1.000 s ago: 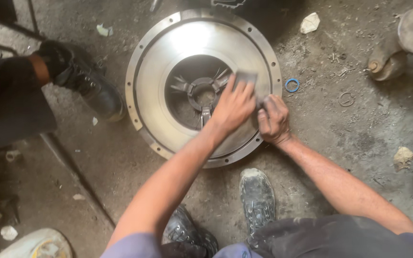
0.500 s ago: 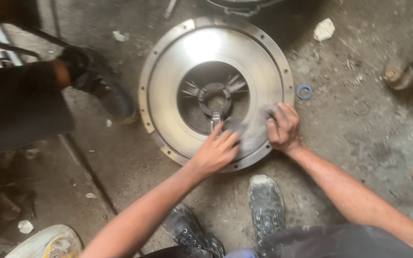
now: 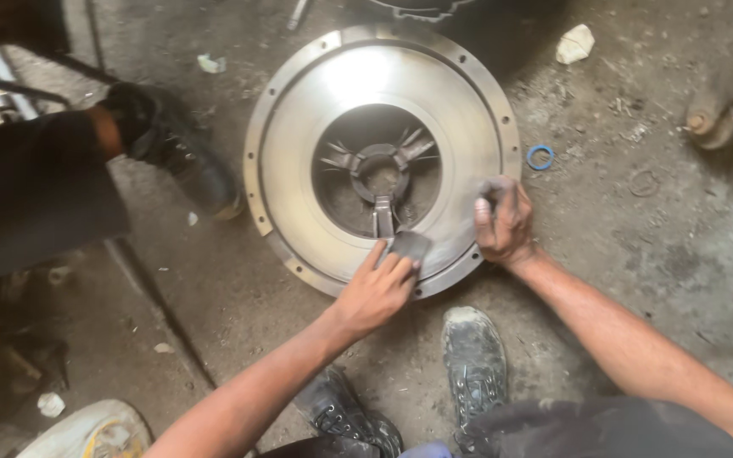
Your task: The person rubs a small abrasive block across the surface of a circular metallic component, moving it in circular and back-and-forth motions to smooth different sections.
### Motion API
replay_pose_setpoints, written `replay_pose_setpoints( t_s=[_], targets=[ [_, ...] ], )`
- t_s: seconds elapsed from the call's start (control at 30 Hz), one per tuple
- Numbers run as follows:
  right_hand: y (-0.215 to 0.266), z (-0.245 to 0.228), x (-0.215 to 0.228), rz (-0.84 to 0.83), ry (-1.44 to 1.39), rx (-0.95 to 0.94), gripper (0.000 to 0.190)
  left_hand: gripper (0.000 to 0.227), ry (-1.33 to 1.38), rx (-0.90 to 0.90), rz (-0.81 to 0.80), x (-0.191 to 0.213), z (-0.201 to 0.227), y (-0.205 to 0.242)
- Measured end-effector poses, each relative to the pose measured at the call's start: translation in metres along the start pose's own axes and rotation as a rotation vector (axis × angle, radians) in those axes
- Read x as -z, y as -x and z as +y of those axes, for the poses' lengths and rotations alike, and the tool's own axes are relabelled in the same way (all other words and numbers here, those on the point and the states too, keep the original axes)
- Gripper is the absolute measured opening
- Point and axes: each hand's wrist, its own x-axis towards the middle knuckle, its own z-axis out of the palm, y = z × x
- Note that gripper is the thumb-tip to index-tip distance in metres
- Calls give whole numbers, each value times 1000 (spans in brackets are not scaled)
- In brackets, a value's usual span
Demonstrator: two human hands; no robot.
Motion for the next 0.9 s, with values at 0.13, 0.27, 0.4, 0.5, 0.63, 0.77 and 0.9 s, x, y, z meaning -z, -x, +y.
replay_pose_setpoints(
  t_s=[0.13, 0.27, 0.4, 0.5, 0.63, 0.77, 0.9],
  targets=[
    [-5, -4, 1, 1, 9, 20, 19, 25, -45, -25, 62, -15, -10, -28],
    [-8, -8, 3, -19, 22, 43, 14, 16, -127, 84, 154, -36, -34, -119],
    [-6, -7, 8, -41, 28, 78, 13, 15, -37, 115, 159, -33, -42, -126],
    [-8, -6, 8, -59, 24, 82, 12, 25, -111, 46, 122, -18, -18, -59],
    [-11, -10, 7, -50, 22, 92, 13, 26, -6, 10, -10, -2, 2, -4],
    [-15, -13, 8, -68, 31, 98, 12, 16, -75, -12, 88, -19, -15, -47],
    [-13, -13, 8, -68, 57, 122, 17, 14, -77, 141, 116, -37, -33, -129]
  ],
)
